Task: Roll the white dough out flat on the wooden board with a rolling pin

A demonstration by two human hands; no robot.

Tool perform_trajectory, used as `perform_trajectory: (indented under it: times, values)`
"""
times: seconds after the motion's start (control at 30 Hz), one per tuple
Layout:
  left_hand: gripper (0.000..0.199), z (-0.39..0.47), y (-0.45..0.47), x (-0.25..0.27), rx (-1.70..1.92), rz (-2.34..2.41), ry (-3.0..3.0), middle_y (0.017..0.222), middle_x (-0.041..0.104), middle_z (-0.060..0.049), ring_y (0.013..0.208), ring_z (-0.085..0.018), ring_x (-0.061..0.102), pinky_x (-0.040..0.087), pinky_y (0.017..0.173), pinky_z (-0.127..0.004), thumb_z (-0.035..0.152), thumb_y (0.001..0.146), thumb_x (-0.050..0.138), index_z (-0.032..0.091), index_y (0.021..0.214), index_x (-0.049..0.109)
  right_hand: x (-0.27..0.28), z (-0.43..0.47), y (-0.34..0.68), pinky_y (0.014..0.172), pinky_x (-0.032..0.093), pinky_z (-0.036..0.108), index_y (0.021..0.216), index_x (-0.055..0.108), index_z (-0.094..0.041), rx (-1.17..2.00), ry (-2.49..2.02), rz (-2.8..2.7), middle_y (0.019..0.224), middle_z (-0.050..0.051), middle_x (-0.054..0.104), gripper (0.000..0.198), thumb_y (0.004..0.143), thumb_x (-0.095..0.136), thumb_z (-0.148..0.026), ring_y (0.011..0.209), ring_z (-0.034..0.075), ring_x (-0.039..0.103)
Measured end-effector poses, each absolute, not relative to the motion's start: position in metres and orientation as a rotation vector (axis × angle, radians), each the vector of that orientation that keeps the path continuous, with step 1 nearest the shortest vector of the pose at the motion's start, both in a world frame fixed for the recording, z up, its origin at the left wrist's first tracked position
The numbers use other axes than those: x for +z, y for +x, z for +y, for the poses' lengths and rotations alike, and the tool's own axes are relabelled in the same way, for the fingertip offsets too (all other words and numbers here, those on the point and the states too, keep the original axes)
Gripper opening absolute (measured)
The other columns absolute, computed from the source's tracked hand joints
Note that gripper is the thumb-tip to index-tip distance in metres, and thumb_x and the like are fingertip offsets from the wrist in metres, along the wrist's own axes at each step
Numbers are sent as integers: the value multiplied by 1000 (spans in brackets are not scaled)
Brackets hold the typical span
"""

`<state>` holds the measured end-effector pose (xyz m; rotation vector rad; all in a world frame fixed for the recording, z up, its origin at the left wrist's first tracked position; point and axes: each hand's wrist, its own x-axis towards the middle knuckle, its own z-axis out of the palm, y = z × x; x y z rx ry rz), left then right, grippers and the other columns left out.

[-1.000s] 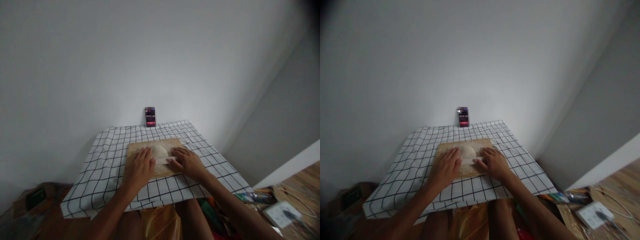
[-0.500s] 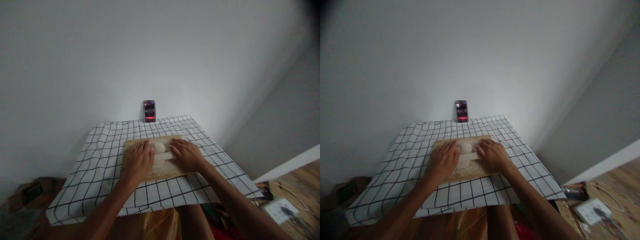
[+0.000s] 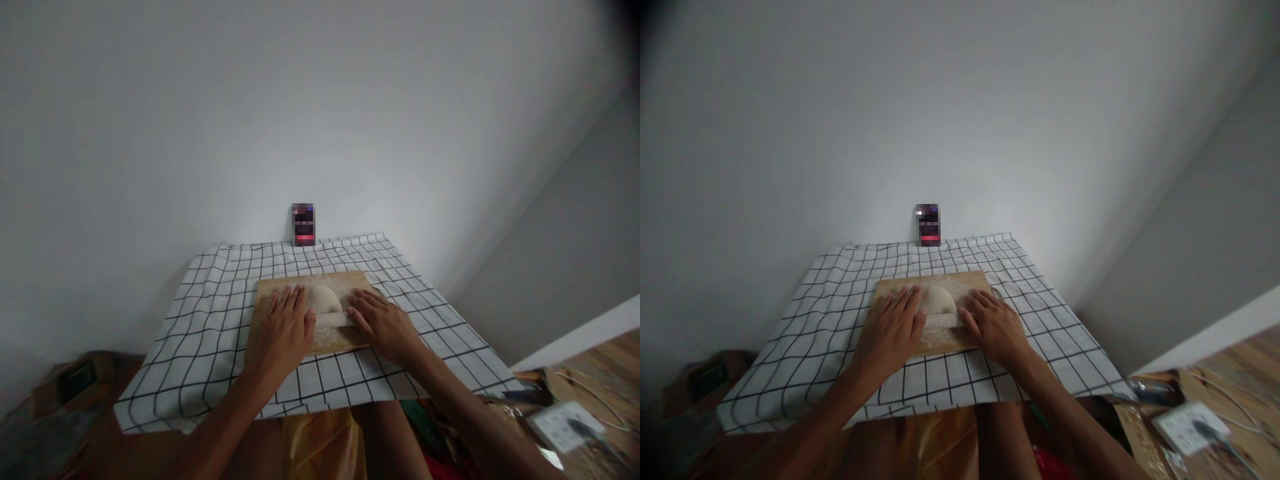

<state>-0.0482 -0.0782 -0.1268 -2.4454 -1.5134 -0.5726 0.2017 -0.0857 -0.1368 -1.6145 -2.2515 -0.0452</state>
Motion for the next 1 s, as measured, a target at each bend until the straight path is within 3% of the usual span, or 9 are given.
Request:
perform_trajectory:
  times: [0.13,0.33,0.57,1.0]
  values:
    - [53,-71,-48,-124,-528,-1575,-2466,158,58,-20,150,-34,52,39,125,-58,34,112,32,7,153,52,-122,-75,197,118,47,44,130,72,-23,-43,-1624,-2307,150,11,67,46,114,35,-44,143,26,60]
    - [50,-54,-43,-116,-458,-1719,-2390,153,62,-22,147,-37,55,40,122,-63,33,111,36,8,150,55,-102,-55,184,118,41,56,111,75,-23,-68,-1833,-2226,129,10,78,45,114,36,-45,126,29,70]
    - [53,-61,-38,-114,-488,-1669,-2374,157,60,-19,150,-37,51,37,125,-62,31,110,38,6,155,52,-123,-59,190,116,46,47,129,72,-25,-92,-1741,-2205,150,8,68,45,114,33,-42,139,27,62]
    - [54,-96,-45,-129,-562,-1573,-2392,165,51,-15,157,-34,43,27,131,-64,33,111,34,9,156,52,-138,-109,194,122,43,48,139,69,-24,-89,-1646,-2159,154,8,64,45,113,38,-45,148,28,54]
